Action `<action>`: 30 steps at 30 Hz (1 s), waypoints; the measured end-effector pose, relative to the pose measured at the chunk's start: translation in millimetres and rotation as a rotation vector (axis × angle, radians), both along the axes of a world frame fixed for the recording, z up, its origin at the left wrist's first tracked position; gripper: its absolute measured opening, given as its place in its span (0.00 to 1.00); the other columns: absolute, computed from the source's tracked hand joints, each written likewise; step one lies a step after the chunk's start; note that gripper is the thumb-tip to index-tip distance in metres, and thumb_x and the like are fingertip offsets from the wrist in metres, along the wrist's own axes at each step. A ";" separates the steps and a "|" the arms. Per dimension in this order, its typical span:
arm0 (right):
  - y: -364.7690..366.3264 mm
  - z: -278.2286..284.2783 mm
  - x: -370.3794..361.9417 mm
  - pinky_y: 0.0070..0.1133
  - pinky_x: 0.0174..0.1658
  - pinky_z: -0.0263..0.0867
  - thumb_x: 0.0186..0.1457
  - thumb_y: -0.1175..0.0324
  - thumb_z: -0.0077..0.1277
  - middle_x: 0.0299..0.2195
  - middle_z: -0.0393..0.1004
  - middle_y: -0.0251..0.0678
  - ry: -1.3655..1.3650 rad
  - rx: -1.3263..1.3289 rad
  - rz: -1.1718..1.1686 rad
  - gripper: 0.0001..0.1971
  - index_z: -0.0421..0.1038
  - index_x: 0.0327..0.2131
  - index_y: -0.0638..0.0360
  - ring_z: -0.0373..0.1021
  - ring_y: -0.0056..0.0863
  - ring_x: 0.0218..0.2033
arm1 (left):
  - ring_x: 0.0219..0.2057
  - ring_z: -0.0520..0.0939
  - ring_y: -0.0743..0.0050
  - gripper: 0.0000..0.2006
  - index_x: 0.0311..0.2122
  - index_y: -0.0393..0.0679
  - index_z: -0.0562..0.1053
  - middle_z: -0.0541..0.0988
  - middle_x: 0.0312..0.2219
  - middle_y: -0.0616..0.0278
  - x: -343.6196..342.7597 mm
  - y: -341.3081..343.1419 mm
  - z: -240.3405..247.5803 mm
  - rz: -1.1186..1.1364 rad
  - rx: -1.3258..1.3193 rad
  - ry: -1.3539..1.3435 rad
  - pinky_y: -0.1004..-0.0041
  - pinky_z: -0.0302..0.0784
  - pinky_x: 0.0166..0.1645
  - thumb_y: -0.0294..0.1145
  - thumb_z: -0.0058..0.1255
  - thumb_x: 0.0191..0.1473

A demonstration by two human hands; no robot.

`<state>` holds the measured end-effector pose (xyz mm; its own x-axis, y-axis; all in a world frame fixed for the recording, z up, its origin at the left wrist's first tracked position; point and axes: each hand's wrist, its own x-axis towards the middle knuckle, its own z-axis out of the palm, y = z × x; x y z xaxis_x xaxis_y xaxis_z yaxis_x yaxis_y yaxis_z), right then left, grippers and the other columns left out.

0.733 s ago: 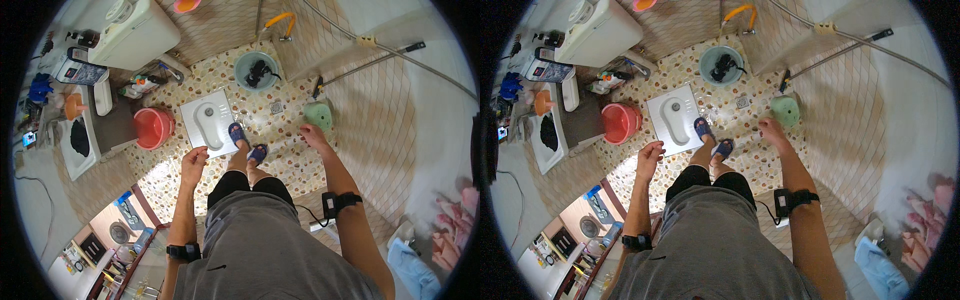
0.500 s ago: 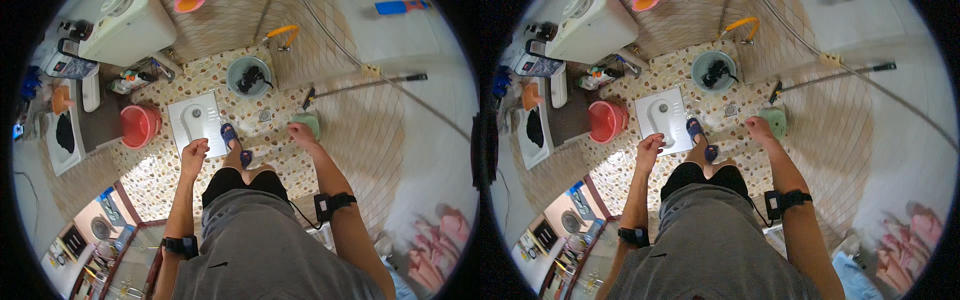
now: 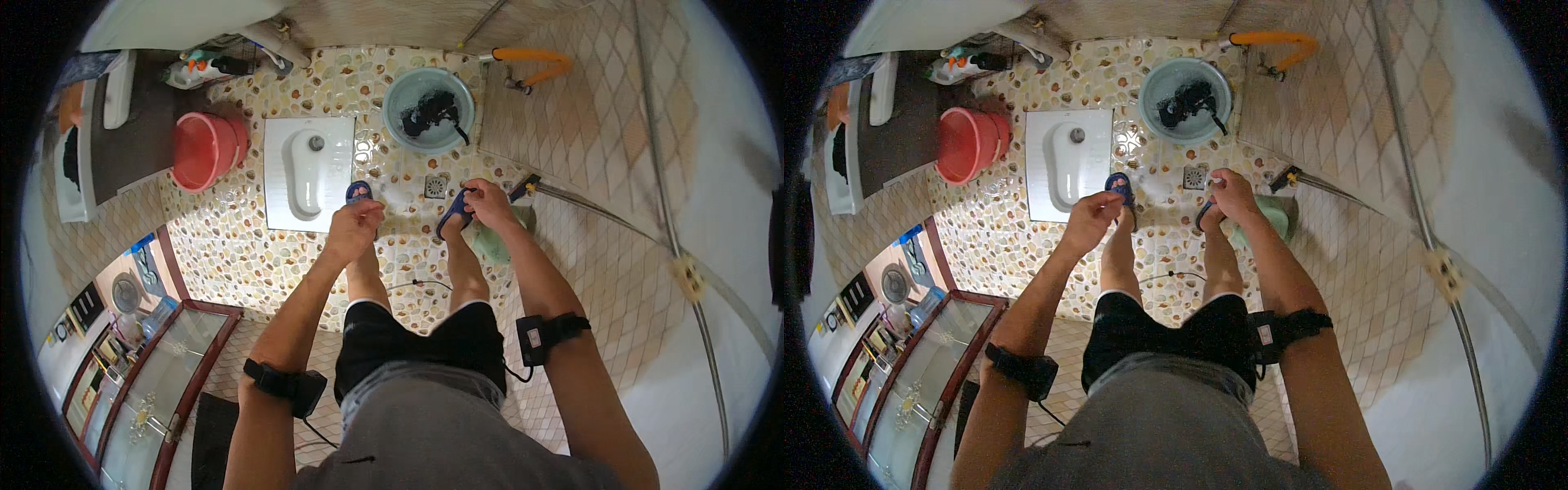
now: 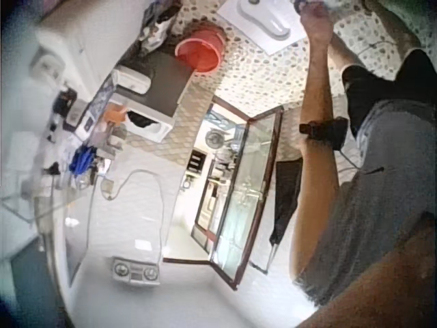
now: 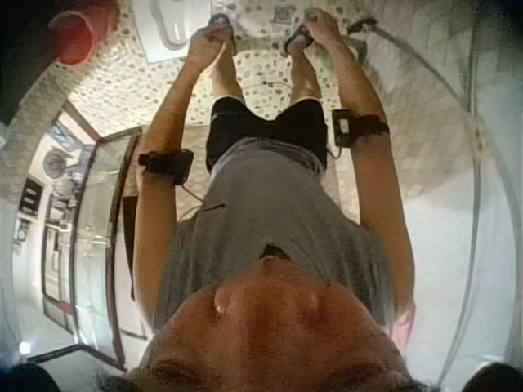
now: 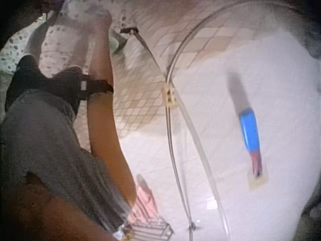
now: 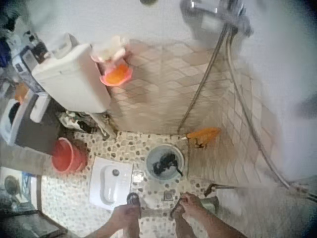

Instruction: The person pours water from a red bucket into a squat toilet, then squats to hand-wash a dark garment in a light-blue basin. They repeatedly submerge, scrub, and wring the garment, rinse it under a handheld shower, and finally rinse their hands.

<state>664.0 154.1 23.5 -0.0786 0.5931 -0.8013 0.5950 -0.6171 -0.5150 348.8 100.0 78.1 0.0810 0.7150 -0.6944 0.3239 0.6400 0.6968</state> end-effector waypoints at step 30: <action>177.7 -542.2 -28.9 0.35 0.51 0.65 0.49 0.55 0.58 0.45 0.73 0.45 -0.056 0.592 -0.342 0.31 0.66 0.53 0.64 0.70 0.40 0.46 | 0.60 0.66 0.62 0.36 0.64 0.37 0.54 0.62 0.61 0.50 101.5 174.6 -545.2 0.547 -0.108 -0.642 0.65 0.61 0.63 0.48 0.50 0.58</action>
<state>635.1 331.7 -518.7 0.2231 0.9167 -0.3314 0.4526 -0.3986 -0.7977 450.3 274.6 -467.1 0.1444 0.7008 -0.6986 -0.4876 0.6647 0.5661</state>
